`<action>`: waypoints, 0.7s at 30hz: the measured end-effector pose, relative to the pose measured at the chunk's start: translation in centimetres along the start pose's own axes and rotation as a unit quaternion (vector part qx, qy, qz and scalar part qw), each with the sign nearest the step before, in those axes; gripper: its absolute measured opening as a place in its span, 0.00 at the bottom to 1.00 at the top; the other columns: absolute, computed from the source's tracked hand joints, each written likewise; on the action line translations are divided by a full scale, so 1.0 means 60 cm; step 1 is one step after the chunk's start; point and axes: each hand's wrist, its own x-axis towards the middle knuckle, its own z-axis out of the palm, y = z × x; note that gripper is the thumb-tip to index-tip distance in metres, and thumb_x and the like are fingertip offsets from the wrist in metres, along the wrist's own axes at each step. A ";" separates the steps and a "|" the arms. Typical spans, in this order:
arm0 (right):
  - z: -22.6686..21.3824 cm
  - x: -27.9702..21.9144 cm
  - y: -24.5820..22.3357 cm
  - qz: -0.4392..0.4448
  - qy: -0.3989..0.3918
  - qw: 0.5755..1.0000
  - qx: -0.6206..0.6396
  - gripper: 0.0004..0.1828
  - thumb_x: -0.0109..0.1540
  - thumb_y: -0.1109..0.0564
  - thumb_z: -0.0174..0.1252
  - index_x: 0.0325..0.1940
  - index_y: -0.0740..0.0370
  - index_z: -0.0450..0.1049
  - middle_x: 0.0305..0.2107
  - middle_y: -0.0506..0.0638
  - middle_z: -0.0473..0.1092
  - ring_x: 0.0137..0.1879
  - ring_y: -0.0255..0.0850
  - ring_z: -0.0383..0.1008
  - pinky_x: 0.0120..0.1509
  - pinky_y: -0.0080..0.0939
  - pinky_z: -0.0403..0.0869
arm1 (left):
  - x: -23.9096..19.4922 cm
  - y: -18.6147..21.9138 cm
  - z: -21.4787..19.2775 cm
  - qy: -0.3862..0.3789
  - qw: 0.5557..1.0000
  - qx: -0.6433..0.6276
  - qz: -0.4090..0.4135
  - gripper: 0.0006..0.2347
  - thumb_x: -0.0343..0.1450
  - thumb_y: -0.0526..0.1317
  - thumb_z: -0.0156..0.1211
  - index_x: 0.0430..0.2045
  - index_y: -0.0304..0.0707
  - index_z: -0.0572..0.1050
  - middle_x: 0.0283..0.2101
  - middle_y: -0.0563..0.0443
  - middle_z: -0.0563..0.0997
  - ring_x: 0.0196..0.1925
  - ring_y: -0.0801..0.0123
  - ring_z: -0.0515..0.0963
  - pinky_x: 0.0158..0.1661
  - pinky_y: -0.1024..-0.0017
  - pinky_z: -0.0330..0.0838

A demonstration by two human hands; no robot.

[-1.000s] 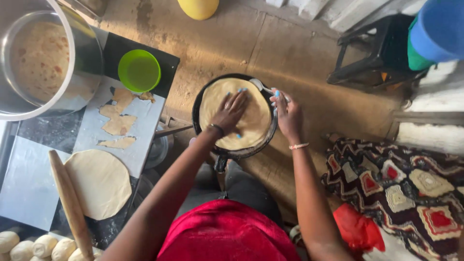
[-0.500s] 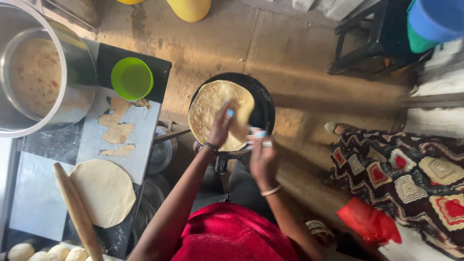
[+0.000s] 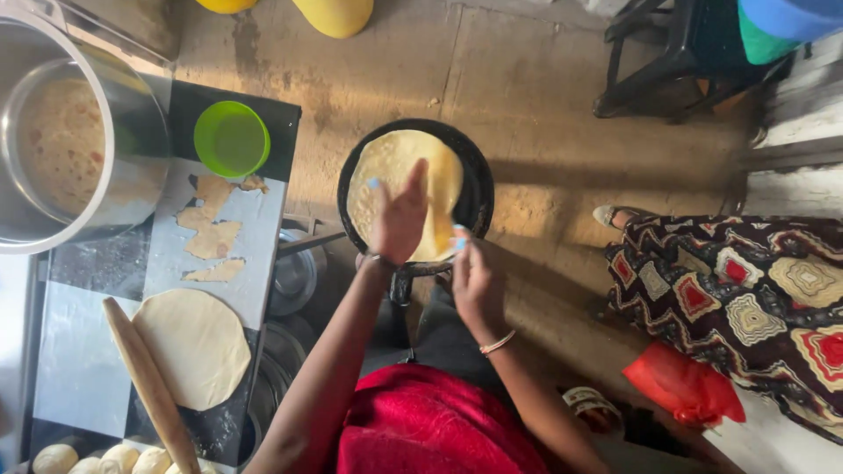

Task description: Rolling out dough balls and cooking them on a flat pan with oil

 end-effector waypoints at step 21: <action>-0.078 0.051 0.065 0.190 0.221 0.903 0.316 0.23 0.84 0.51 0.49 0.71 0.68 0.81 0.50 0.66 0.83 0.49 0.37 0.83 0.54 0.35 0.88 | 0.072 0.040 -0.002 -0.304 0.411 0.751 0.417 0.64 0.59 0.82 0.65 0.91 0.52 0.47 0.94 0.48 0.47 0.95 0.53 0.44 0.88 0.32 0.29</action>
